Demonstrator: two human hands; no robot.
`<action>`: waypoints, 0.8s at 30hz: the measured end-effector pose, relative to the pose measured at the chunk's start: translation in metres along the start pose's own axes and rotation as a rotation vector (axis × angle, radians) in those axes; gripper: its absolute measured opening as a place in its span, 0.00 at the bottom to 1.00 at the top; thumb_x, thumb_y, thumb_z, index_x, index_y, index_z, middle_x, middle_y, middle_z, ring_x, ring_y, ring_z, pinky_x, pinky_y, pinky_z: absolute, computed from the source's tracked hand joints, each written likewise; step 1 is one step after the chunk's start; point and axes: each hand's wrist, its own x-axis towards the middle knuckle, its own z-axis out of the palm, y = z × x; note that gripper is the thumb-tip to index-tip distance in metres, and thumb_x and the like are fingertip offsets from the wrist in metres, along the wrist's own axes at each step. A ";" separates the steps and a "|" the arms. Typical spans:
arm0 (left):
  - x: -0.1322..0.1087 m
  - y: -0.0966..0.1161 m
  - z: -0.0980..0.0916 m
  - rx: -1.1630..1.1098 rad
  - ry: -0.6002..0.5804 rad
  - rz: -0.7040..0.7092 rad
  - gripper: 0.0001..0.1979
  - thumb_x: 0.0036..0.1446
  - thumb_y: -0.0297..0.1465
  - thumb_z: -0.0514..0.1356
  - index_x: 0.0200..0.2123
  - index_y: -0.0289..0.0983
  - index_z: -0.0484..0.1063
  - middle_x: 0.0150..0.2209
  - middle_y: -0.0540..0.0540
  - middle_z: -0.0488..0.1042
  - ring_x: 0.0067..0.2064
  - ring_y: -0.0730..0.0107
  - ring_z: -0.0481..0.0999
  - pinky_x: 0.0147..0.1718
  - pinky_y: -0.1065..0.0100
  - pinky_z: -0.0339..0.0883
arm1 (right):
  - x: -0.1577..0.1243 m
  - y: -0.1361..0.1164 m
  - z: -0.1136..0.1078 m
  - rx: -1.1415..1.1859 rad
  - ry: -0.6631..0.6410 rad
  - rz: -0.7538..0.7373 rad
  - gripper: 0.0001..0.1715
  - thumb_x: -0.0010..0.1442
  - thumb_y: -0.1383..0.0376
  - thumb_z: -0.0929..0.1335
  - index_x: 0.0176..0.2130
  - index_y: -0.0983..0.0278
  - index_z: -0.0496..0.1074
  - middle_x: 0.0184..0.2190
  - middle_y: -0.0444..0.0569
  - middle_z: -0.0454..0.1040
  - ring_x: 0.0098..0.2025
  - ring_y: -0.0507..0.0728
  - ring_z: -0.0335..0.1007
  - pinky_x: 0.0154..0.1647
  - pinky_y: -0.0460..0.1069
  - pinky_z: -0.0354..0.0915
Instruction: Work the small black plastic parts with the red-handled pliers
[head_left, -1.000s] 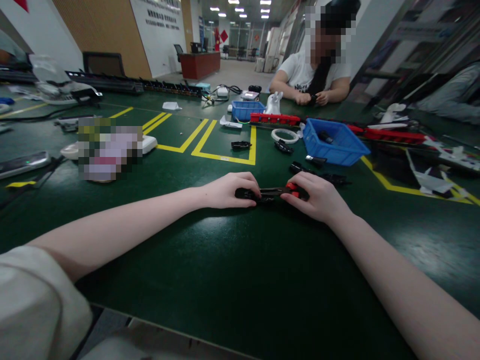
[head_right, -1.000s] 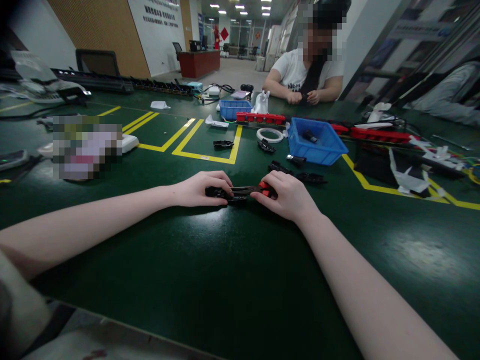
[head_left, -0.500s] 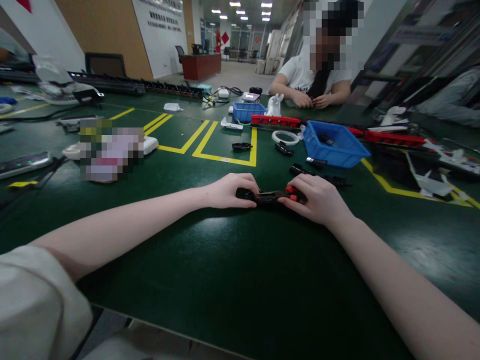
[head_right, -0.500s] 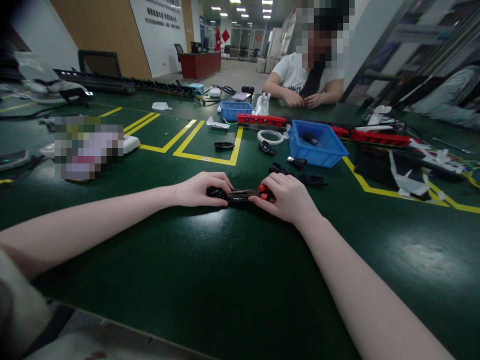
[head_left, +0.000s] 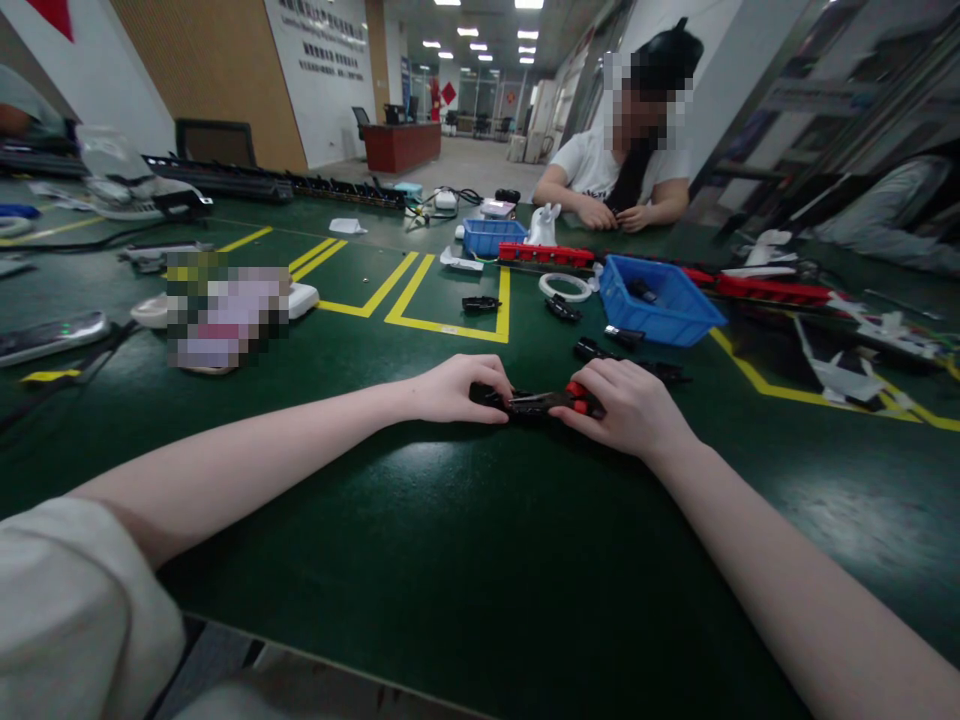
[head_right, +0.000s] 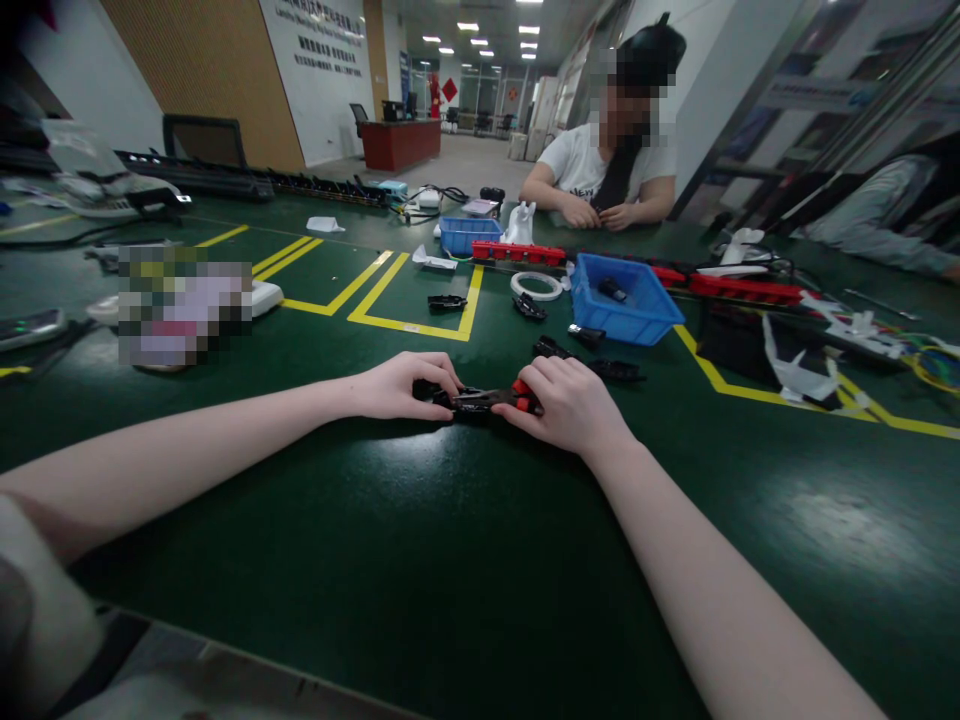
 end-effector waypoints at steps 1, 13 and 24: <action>0.000 0.000 0.000 -0.003 -0.003 -0.013 0.08 0.55 0.31 0.66 0.38 0.35 0.76 0.44 0.44 0.72 0.45 0.66 0.74 0.47 0.60 0.68 | 0.000 0.000 0.000 0.001 0.001 -0.001 0.21 0.62 0.48 0.64 0.33 0.63 0.68 0.30 0.53 0.71 0.32 0.59 0.66 0.33 0.53 0.61; 0.001 -0.002 0.002 0.014 0.008 -0.013 0.08 0.55 0.31 0.66 0.38 0.35 0.76 0.43 0.45 0.72 0.44 0.66 0.74 0.47 0.61 0.67 | 0.001 -0.002 0.003 -0.041 0.036 -0.014 0.23 0.62 0.47 0.64 0.35 0.66 0.69 0.33 0.55 0.73 0.36 0.60 0.68 0.37 0.54 0.62; 0.001 -0.004 0.002 0.024 0.015 0.008 0.08 0.55 0.31 0.66 0.38 0.35 0.76 0.43 0.45 0.72 0.45 0.66 0.74 0.47 0.61 0.67 | 0.000 0.000 0.003 -0.046 0.009 -0.047 0.24 0.63 0.47 0.64 0.35 0.66 0.70 0.32 0.55 0.73 0.33 0.59 0.66 0.35 0.52 0.61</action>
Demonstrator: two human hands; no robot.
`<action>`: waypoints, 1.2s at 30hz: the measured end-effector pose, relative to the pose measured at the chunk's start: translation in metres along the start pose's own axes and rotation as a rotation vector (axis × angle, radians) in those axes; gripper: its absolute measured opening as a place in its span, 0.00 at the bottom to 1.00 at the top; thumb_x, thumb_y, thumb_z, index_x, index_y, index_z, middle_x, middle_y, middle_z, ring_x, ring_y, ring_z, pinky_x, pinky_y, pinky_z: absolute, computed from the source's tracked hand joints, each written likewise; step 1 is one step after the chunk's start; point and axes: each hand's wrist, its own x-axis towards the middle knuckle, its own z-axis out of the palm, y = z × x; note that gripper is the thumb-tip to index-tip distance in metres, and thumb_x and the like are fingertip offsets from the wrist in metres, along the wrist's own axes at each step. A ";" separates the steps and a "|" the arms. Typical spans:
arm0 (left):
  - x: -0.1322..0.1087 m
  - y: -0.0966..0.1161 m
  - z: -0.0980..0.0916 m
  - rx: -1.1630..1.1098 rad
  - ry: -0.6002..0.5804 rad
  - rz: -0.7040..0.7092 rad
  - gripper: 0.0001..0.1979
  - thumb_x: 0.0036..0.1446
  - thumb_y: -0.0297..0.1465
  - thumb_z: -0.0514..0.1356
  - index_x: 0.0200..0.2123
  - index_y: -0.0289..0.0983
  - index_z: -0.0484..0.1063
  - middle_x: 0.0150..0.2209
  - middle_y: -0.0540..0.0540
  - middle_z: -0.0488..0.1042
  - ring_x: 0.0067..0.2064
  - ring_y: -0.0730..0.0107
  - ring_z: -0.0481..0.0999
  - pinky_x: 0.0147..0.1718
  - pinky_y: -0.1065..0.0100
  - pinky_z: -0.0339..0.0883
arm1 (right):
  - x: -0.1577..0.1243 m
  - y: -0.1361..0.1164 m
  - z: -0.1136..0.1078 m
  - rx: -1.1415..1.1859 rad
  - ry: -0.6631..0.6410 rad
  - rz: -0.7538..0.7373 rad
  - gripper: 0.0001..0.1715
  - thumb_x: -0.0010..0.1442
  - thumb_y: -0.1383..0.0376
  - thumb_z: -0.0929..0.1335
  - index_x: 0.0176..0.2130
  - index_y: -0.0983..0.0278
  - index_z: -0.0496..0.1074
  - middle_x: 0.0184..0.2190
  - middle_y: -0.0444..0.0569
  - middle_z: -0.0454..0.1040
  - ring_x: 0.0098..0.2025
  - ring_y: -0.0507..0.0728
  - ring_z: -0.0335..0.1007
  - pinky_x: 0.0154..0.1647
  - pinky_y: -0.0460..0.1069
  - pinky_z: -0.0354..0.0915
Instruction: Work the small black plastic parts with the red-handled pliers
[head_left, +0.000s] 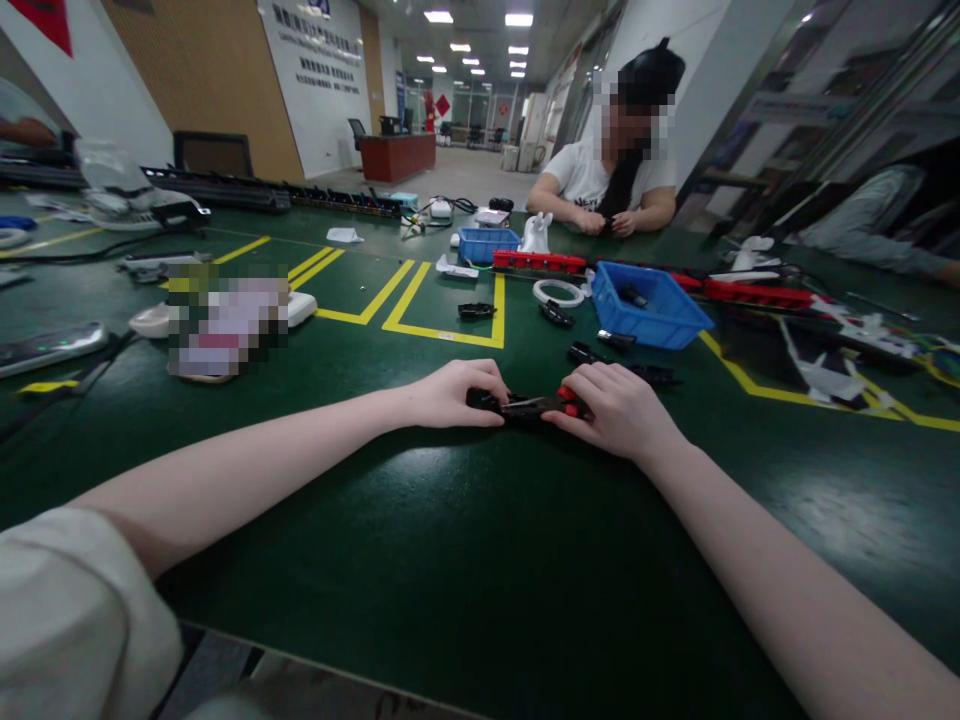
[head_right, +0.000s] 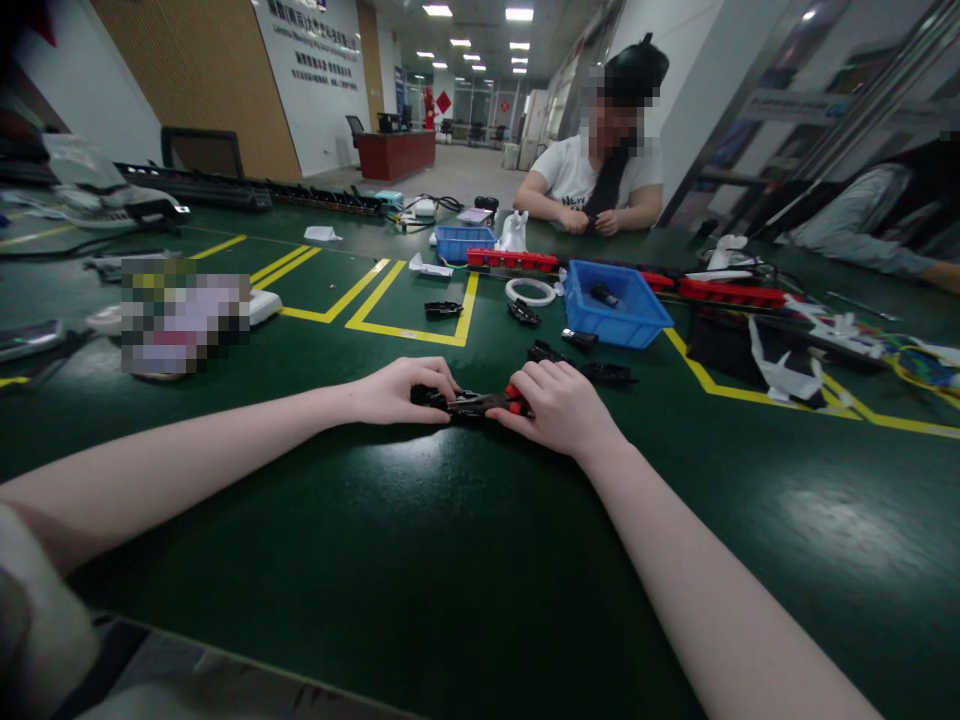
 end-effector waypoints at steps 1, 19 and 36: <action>0.000 0.001 0.000 -0.002 0.001 -0.008 0.08 0.55 0.30 0.66 0.38 0.35 0.76 0.43 0.45 0.72 0.44 0.67 0.74 0.47 0.61 0.67 | 0.000 0.000 0.000 0.004 0.006 0.008 0.24 0.63 0.47 0.64 0.35 0.66 0.70 0.32 0.54 0.73 0.33 0.59 0.66 0.35 0.53 0.61; 0.000 0.003 -0.001 -0.013 -0.019 -0.020 0.08 0.55 0.31 0.65 0.39 0.35 0.76 0.43 0.45 0.71 0.44 0.66 0.73 0.46 0.61 0.68 | -0.001 0.001 0.002 0.006 0.033 0.029 0.20 0.67 0.55 0.61 0.34 0.66 0.70 0.31 0.53 0.72 0.33 0.57 0.66 0.34 0.52 0.60; 0.000 0.006 0.000 -0.008 -0.036 -0.003 0.08 0.56 0.32 0.64 0.40 0.35 0.75 0.42 0.45 0.71 0.43 0.67 0.73 0.46 0.62 0.68 | 0.000 -0.002 -0.001 0.025 0.076 0.080 0.17 0.68 0.61 0.60 0.35 0.66 0.72 0.35 0.53 0.73 0.34 0.56 0.68 0.35 0.51 0.60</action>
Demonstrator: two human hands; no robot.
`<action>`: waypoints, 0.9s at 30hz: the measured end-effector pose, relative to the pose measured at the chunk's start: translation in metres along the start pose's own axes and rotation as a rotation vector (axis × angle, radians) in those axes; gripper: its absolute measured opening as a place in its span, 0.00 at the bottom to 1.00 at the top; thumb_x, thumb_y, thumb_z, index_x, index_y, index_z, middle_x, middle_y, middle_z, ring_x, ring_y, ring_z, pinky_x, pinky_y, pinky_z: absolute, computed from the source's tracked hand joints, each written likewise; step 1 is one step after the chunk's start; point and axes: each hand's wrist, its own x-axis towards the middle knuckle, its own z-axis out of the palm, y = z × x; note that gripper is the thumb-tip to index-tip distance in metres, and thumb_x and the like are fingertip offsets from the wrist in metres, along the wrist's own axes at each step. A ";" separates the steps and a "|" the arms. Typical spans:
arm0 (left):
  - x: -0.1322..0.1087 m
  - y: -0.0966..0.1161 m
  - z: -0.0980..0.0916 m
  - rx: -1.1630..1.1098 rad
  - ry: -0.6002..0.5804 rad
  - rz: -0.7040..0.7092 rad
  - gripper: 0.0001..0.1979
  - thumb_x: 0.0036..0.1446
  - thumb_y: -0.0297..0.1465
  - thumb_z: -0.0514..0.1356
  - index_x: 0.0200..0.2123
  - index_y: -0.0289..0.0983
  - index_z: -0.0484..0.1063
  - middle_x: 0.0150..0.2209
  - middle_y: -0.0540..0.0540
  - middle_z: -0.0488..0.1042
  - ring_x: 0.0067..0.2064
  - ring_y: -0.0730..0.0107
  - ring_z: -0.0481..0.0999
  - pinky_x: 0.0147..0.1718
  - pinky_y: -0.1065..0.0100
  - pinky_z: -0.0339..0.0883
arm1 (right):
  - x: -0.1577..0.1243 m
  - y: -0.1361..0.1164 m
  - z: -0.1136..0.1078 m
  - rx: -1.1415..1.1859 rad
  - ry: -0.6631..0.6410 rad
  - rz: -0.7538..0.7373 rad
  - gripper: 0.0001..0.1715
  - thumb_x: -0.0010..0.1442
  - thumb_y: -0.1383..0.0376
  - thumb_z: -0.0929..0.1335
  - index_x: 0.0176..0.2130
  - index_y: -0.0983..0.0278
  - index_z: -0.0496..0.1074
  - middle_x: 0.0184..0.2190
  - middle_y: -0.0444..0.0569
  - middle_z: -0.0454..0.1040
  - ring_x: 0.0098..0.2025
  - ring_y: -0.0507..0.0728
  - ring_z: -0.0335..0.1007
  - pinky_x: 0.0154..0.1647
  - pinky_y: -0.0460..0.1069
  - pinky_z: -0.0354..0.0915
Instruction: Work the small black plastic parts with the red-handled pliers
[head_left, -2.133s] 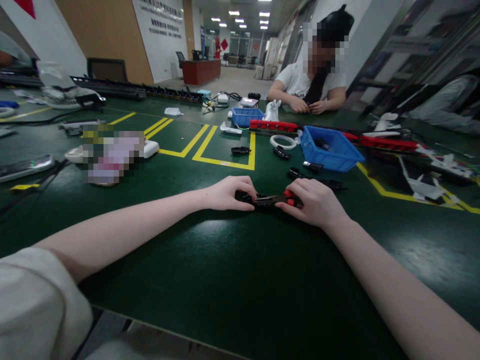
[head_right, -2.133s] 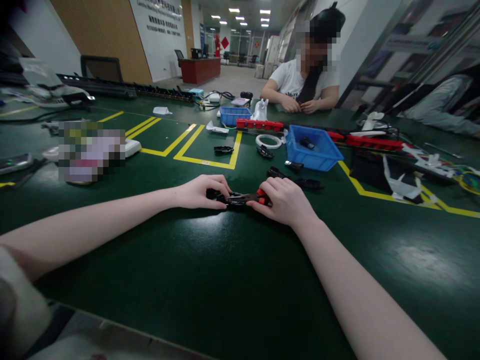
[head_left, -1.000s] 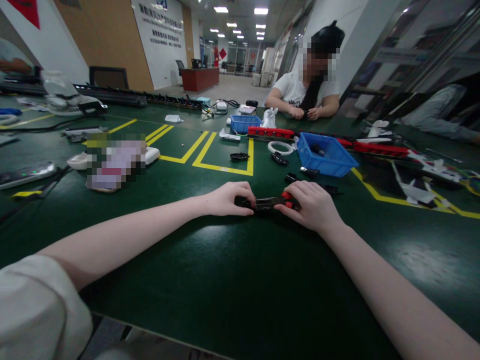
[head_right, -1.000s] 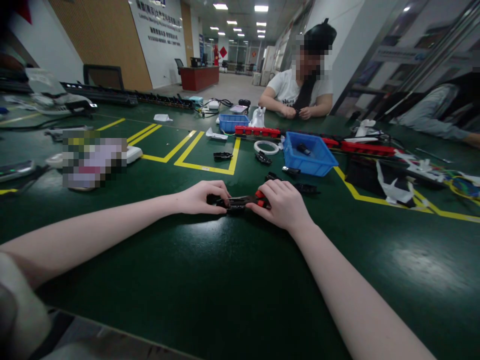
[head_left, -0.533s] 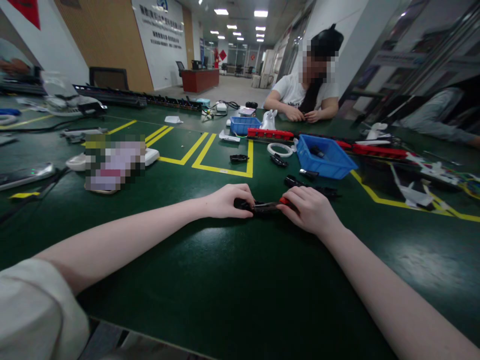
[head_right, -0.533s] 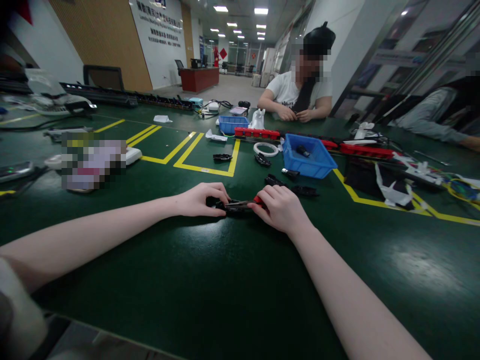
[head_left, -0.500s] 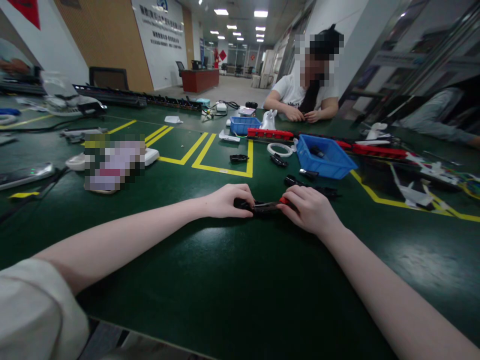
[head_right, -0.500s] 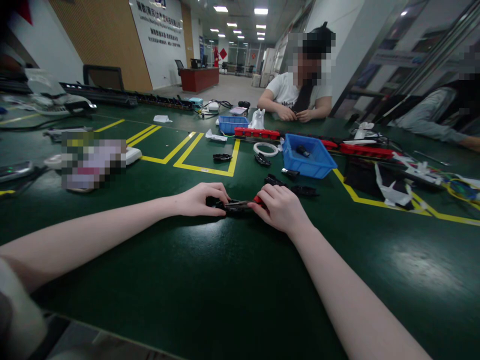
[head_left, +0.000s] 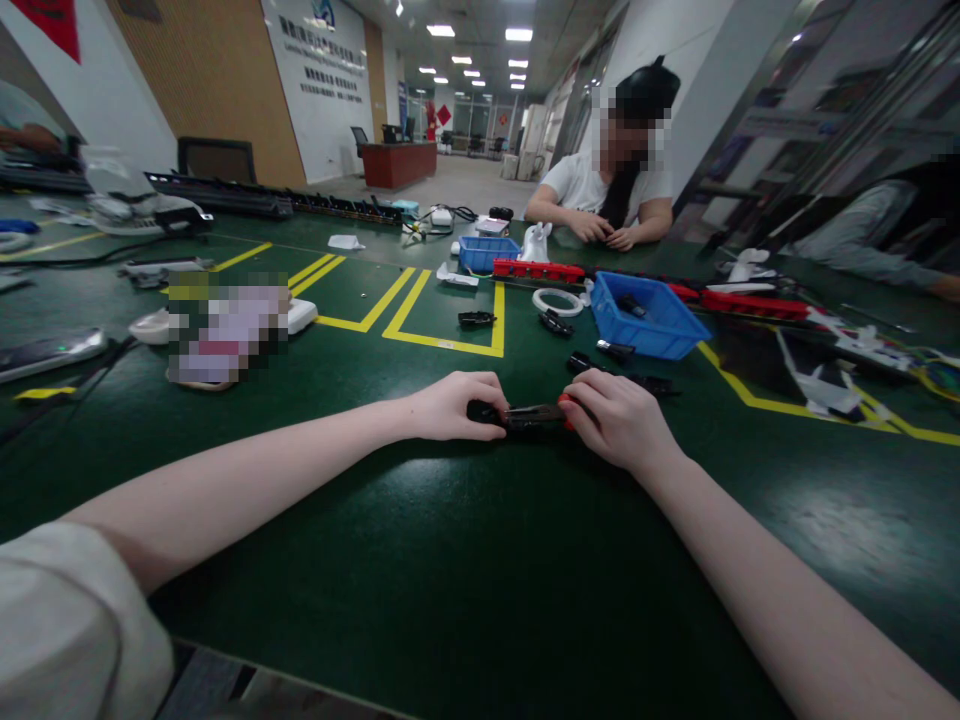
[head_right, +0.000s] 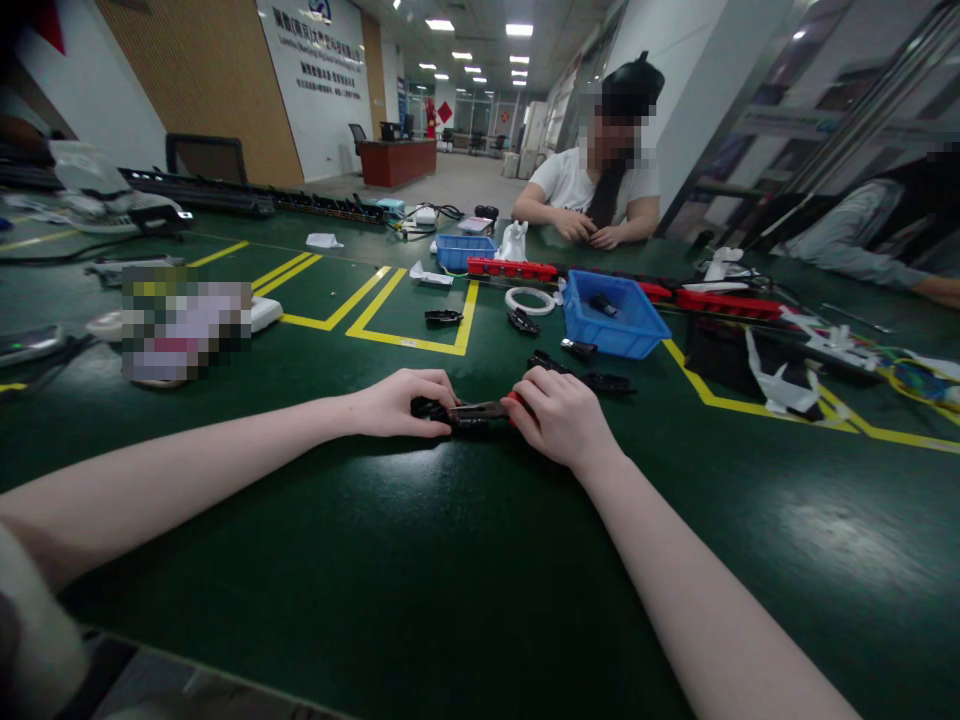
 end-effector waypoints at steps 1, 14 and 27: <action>0.000 0.000 0.000 0.003 0.000 -0.007 0.09 0.56 0.32 0.64 0.40 0.35 0.75 0.43 0.45 0.71 0.43 0.67 0.73 0.45 0.63 0.68 | 0.000 0.000 0.000 0.007 -0.008 0.006 0.17 0.68 0.61 0.60 0.35 0.66 0.72 0.35 0.53 0.73 0.34 0.56 0.68 0.35 0.51 0.60; 0.001 0.002 0.000 0.023 -0.001 0.018 0.09 0.57 0.33 0.64 0.39 0.34 0.75 0.41 0.45 0.72 0.42 0.68 0.73 0.44 0.65 0.66 | 0.000 -0.002 -0.002 -0.002 -0.012 -0.002 0.17 0.67 0.61 0.60 0.33 0.65 0.71 0.33 0.52 0.73 0.31 0.54 0.65 0.34 0.50 0.59; 0.001 0.001 0.000 -0.010 0.009 -0.002 0.09 0.56 0.32 0.65 0.40 0.34 0.77 0.42 0.44 0.71 0.42 0.67 0.73 0.45 0.64 0.68 | 0.001 -0.003 -0.004 0.025 -0.023 -0.022 0.16 0.66 0.63 0.60 0.32 0.65 0.72 0.32 0.52 0.72 0.31 0.55 0.66 0.33 0.51 0.60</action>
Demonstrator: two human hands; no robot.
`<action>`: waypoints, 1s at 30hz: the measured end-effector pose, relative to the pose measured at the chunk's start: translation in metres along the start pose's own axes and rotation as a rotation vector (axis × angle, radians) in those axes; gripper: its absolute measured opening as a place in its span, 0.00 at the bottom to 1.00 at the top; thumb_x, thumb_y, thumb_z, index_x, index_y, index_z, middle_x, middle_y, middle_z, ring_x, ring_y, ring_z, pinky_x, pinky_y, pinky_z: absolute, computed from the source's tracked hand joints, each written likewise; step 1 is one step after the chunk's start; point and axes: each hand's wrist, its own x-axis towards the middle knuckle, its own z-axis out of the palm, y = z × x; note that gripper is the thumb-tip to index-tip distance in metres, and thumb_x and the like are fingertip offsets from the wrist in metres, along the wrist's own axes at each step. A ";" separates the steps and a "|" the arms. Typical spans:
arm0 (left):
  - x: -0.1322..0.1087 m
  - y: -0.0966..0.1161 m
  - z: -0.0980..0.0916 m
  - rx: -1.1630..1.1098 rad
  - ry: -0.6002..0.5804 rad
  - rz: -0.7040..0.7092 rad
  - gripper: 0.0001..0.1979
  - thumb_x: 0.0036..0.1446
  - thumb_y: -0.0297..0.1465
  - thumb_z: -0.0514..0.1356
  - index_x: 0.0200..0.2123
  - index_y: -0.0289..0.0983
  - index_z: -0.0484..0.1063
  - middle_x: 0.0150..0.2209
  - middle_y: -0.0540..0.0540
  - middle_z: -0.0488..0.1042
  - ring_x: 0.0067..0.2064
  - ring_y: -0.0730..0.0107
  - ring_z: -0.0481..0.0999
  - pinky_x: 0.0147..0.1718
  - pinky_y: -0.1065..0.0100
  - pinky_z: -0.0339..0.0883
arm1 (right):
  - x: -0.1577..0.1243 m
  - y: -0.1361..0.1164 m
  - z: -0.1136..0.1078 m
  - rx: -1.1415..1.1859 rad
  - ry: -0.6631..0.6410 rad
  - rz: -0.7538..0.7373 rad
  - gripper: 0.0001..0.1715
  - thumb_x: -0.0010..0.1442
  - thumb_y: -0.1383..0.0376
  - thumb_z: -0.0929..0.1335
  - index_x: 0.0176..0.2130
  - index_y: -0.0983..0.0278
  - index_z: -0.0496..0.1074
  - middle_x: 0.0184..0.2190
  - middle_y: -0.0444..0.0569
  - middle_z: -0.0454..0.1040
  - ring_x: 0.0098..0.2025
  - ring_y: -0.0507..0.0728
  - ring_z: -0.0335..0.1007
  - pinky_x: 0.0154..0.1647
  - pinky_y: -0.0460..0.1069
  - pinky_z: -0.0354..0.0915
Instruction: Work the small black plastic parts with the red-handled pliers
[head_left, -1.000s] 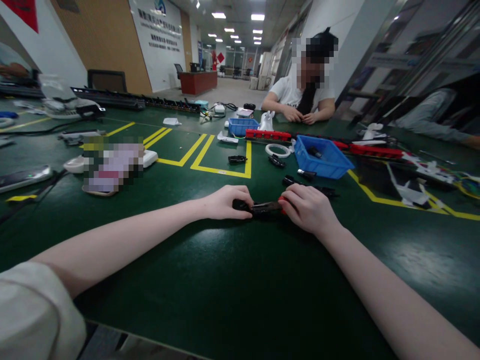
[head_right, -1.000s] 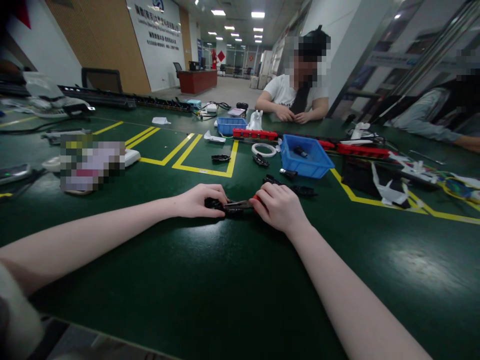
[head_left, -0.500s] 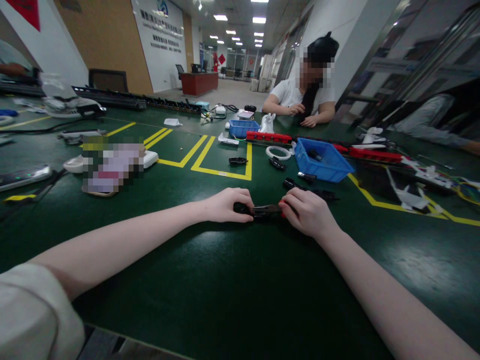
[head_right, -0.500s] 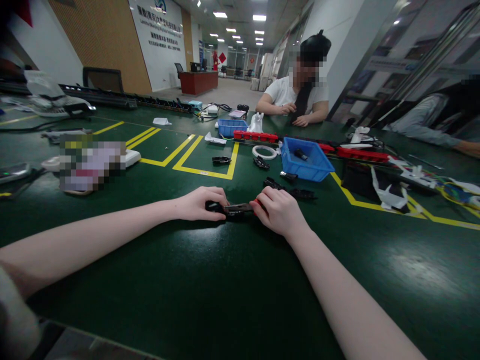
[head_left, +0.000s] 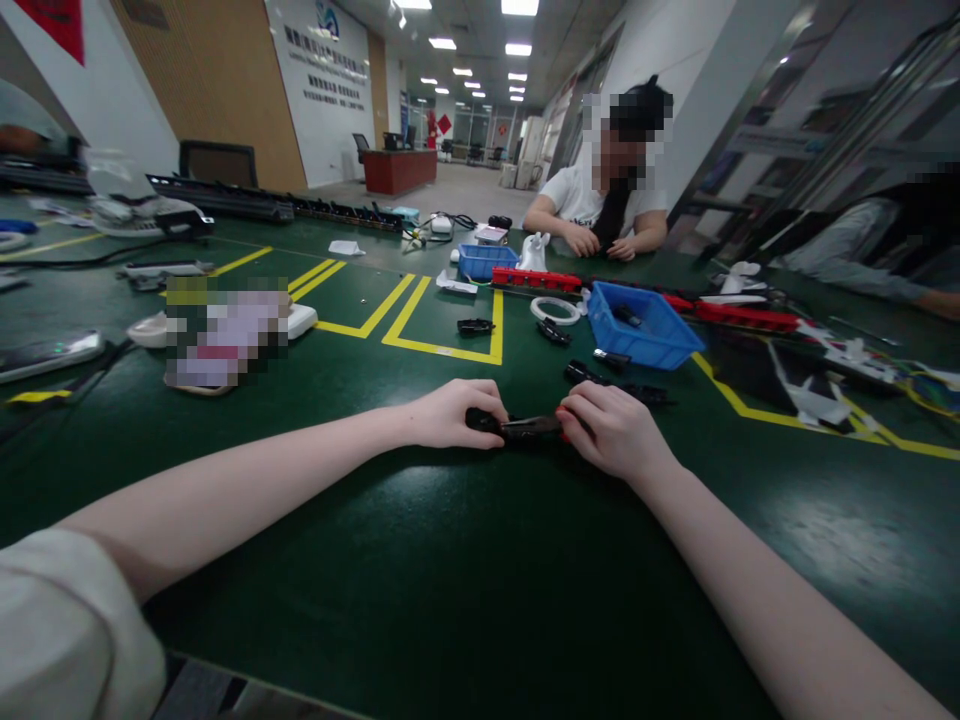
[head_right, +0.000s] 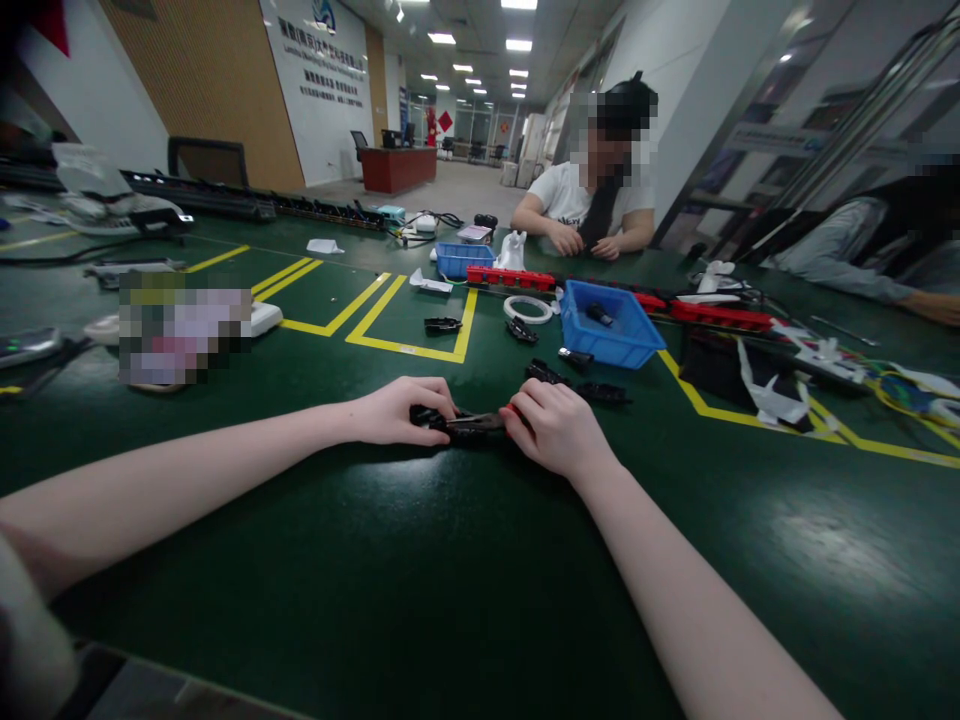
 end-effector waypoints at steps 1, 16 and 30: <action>0.000 0.000 0.000 0.000 0.001 -0.003 0.09 0.56 0.32 0.65 0.40 0.34 0.77 0.42 0.44 0.72 0.42 0.67 0.73 0.45 0.64 0.68 | 0.000 0.000 0.000 0.001 0.001 0.002 0.16 0.66 0.63 0.60 0.33 0.65 0.72 0.32 0.52 0.73 0.31 0.55 0.66 0.33 0.51 0.60; 0.001 0.001 0.000 -0.012 -0.002 -0.035 0.09 0.55 0.32 0.65 0.39 0.35 0.77 0.42 0.45 0.71 0.42 0.67 0.73 0.44 0.63 0.67 | 0.000 0.000 0.002 0.039 -0.002 0.020 0.16 0.66 0.63 0.60 0.32 0.65 0.71 0.32 0.51 0.72 0.30 0.54 0.65 0.34 0.51 0.59; 0.000 0.002 0.002 0.016 -0.034 -0.051 0.09 0.56 0.35 0.64 0.38 0.36 0.76 0.42 0.46 0.71 0.43 0.66 0.72 0.45 0.63 0.66 | -0.002 -0.004 0.002 -0.001 -0.029 0.047 0.18 0.67 0.62 0.58 0.33 0.65 0.72 0.32 0.51 0.72 0.32 0.54 0.65 0.35 0.50 0.58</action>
